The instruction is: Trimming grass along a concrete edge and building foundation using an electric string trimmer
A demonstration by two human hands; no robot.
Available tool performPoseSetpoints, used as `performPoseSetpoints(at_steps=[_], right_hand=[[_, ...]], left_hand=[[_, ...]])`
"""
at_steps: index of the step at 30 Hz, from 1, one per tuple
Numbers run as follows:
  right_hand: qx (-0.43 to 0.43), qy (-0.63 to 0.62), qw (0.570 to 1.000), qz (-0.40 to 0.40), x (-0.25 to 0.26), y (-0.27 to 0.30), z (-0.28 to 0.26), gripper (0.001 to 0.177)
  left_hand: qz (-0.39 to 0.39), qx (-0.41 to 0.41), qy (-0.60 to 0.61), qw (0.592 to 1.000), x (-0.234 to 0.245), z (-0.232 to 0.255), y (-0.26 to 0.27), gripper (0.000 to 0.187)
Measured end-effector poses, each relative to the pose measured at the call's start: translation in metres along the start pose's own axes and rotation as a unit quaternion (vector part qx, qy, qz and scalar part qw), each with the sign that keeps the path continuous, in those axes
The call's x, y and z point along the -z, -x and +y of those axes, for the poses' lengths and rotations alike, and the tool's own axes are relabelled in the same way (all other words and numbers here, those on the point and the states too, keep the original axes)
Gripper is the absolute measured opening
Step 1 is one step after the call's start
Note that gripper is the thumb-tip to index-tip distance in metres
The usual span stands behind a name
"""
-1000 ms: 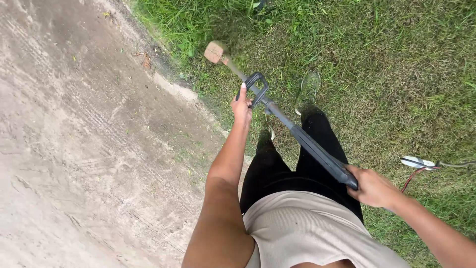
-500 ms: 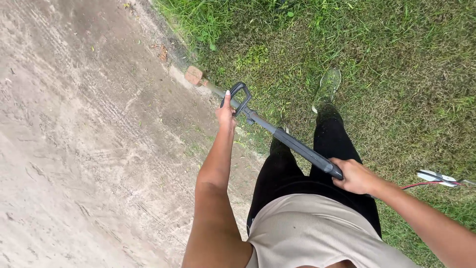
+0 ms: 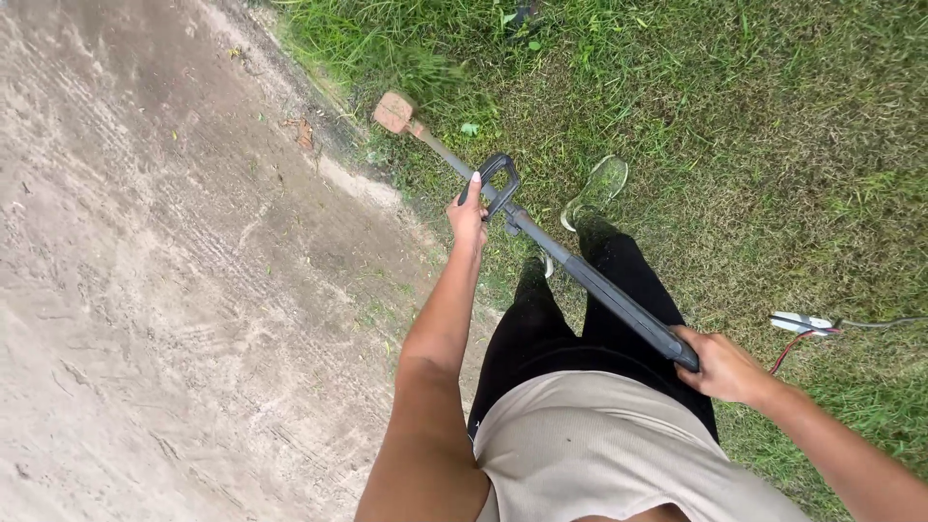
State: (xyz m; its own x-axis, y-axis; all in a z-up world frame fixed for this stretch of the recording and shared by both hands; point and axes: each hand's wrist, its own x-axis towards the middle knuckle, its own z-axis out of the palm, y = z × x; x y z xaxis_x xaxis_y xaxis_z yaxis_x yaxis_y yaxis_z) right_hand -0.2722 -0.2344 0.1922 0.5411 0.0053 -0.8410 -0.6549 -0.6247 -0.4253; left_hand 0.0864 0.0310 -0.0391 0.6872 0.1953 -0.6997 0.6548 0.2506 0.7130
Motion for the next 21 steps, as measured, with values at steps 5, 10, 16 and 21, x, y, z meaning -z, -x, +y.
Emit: performPoseSetpoints(at_steps=[5,10,16,21], right_hand=[[-0.003,0.041,0.998,-0.046,0.010,0.006,0.021,0.064],[-0.056,0.020,0.996,-0.061,0.025,0.023,0.043,0.072],[-0.037,-0.006,0.999,-0.019,0.012,0.029,0.085,0.068],[-0.056,0.006,0.998,-0.005,0.012,0.042,0.102,0.065]], left_hand=[[-0.058,0.075,-0.013,0.995,-0.038,0.003,0.022,0.034],[-0.109,0.073,-0.047,0.990,-0.079,-0.017,0.033,0.036],[-0.128,0.136,-0.072,0.980,-0.124,-0.029,0.046,0.033],[-0.158,0.138,-0.076,0.975,-0.158,-0.033,0.062,0.032]])
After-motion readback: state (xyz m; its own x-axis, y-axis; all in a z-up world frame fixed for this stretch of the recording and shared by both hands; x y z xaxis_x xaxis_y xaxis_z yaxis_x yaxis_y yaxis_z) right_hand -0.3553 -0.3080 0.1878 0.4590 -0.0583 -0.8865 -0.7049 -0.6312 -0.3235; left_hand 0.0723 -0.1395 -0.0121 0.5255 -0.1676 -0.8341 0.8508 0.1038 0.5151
